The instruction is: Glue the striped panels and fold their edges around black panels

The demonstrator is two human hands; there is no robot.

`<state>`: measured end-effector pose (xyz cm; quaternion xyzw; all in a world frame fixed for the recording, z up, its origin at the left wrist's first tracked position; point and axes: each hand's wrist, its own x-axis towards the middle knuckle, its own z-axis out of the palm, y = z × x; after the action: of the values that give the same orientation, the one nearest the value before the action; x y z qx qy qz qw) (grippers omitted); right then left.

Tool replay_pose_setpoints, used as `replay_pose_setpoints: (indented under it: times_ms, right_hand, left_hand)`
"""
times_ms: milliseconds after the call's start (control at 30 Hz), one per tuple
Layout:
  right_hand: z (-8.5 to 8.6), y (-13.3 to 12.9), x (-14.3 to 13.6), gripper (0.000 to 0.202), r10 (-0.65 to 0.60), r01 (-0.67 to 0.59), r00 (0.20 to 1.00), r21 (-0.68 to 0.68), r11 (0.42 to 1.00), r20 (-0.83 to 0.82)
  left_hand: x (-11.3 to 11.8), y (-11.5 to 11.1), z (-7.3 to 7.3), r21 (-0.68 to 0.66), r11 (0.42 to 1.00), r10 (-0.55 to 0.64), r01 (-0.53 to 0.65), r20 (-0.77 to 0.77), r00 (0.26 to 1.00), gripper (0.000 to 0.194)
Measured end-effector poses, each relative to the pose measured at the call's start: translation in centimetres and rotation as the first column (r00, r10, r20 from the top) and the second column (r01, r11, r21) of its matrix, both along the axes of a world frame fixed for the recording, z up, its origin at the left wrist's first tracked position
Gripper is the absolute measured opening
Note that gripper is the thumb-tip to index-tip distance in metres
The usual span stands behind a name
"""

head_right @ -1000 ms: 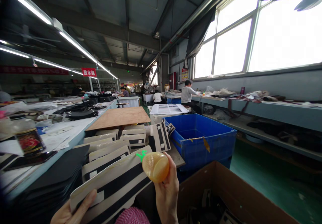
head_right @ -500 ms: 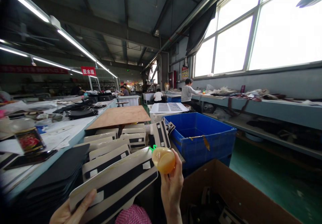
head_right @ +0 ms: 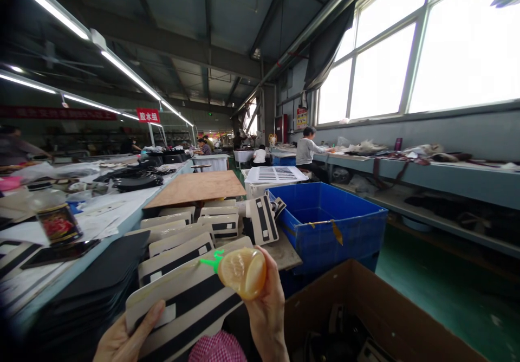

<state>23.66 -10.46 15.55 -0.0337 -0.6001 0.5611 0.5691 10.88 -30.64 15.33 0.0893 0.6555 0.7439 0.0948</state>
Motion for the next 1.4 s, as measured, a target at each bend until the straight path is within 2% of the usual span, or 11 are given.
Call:
replay_pose_setpoints:
  times_ms: [67,133,267,467,533,633,767,900,1067,1300,1400]
  right_hand:
    - [0.3,-0.2,0.1,0.066,0.015,-0.015,1.000,0.018,1.000,0.007]
    - [0.5,-0.3,-0.1,0.063,-0.023,0.023,1.000,0.028,0.999,-0.002]
    - [0.1,-0.2,-0.8,0.054,-0.164,0.164,0.986,0.024,0.986,0.021]
    - [-0.7,0.2,-1.2,0.058,-0.354,0.356,0.934,-0.053,0.933,0.044]
    - [-0.6,0.0,-1.0,0.059,-0.324,0.325,0.946,-0.054,0.944,0.030]
    - [-0.6,-0.7,-1.0,0.062,-0.195,0.196,0.981,-0.042,0.980,0.018]
    - [-0.8,-1.7,-1.4,0.062,-0.114,0.114,0.993,0.004,0.993,0.013]
    - [-1.0,-2.0,-1.2,0.058,-0.101,0.098,0.994,0.088,0.991,0.034]
    - [-0.8,-2.2,-0.8,0.060,-0.100,0.092,0.993,0.137,0.986,0.055]
    - [-0.1,-4.2,-1.3,0.053,-0.060,0.060,0.998,-0.014,0.998,0.004]
    - [-0.4,-3.5,-1.2,0.056,-0.079,0.078,0.996,0.028,0.997,0.032]
  left_hand:
    - [-0.1,0.0,0.0,0.007,1.000,0.000,0.000,0.013,1.000,0.047]
    - [-0.3,-0.1,-0.2,0.012,1.000,-0.010,0.010,0.033,0.999,0.047]
    - [-0.8,-0.2,-0.8,0.053,0.998,-0.033,0.030,0.041,0.999,0.048]
    - [-0.5,0.2,-0.7,0.089,0.996,-0.023,0.021,0.026,0.999,0.050]
    - [-0.1,0.5,-0.5,0.104,0.994,-0.029,0.022,0.060,0.998,0.055]
    - [0.5,1.0,-0.1,0.136,0.989,-0.067,0.053,0.095,0.993,0.063]
    - [1.2,1.5,0.3,0.172,0.982,-0.103,0.078,0.141,0.985,0.062]
    - [1.7,1.8,0.8,0.203,0.975,-0.114,0.092,0.100,0.988,0.052]
    - [2.1,1.8,1.0,0.183,0.979,-0.106,0.094,0.061,0.992,0.048]
    - [2.2,1.7,0.8,0.150,0.982,-0.119,0.115,0.017,0.993,0.048]
    - [2.1,1.6,0.8,0.148,0.981,-0.132,0.129,0.015,0.991,0.047]
